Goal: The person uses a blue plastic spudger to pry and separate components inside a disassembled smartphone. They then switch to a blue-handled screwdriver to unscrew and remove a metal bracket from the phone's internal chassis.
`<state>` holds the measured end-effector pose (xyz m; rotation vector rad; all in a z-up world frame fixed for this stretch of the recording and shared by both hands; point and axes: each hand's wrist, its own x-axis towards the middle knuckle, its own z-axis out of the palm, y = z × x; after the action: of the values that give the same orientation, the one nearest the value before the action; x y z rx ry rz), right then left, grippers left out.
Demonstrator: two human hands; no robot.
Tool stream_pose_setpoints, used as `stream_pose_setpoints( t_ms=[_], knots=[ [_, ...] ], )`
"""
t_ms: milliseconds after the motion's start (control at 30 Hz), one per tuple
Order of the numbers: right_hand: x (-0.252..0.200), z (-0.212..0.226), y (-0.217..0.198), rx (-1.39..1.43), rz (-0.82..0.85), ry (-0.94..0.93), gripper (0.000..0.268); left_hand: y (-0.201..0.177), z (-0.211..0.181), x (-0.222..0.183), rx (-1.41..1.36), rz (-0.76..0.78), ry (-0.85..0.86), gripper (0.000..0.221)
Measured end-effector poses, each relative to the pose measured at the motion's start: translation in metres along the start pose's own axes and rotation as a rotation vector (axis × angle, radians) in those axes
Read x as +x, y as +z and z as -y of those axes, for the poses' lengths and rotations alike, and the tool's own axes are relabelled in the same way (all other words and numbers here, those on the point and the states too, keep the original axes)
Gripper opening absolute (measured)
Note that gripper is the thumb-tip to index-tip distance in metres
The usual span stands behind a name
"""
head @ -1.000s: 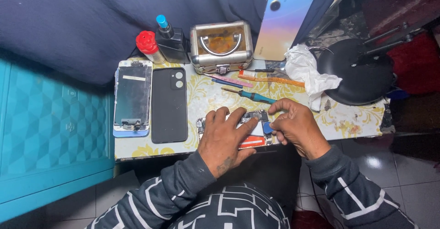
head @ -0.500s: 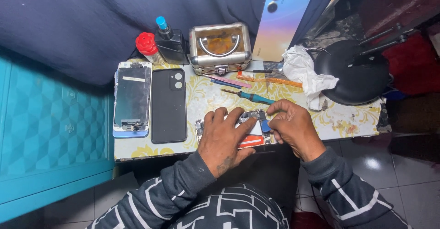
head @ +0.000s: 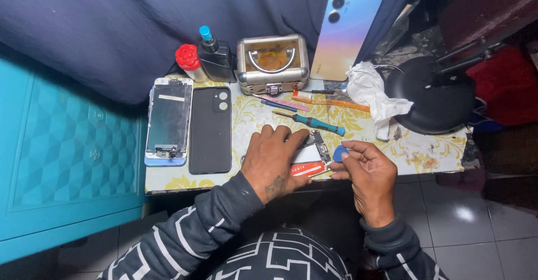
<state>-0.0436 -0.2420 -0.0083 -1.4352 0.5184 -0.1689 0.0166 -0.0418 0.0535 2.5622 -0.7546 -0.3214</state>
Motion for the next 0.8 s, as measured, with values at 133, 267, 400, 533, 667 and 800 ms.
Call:
stream_pose_setpoints(
  t_ms=[133,267,400,533,667,800],
  knots=[
    [0.004,0.010,0.008,-0.077,0.009,-0.038,0.023,0.007,-0.001,-0.005,0.028,-0.050,-0.011,0.074],
    [0.006,0.020,0.021,-0.151,0.048,-0.090,0.024,0.007,-0.001,-0.011,0.045,-0.057,-0.057,0.073],
    [0.007,0.014,0.029,-0.207,0.098,-0.128,0.026,0.003,0.002,-0.021,0.043,-0.069,-0.030,0.073],
    [0.009,0.023,0.035,-0.263,0.121,-0.176,0.026,0.005,0.009,-0.034,0.013,-0.079,-0.014,0.069],
    [0.019,0.013,0.037,-0.248,0.126,-0.198,0.033,0.017,0.015,-0.048,0.035,-0.184,0.037,0.065],
    [0.026,0.011,0.041,-0.268,0.140,-0.240,0.036,0.038,0.023,-0.056,-0.003,-0.339,0.068,0.065]
  ],
)
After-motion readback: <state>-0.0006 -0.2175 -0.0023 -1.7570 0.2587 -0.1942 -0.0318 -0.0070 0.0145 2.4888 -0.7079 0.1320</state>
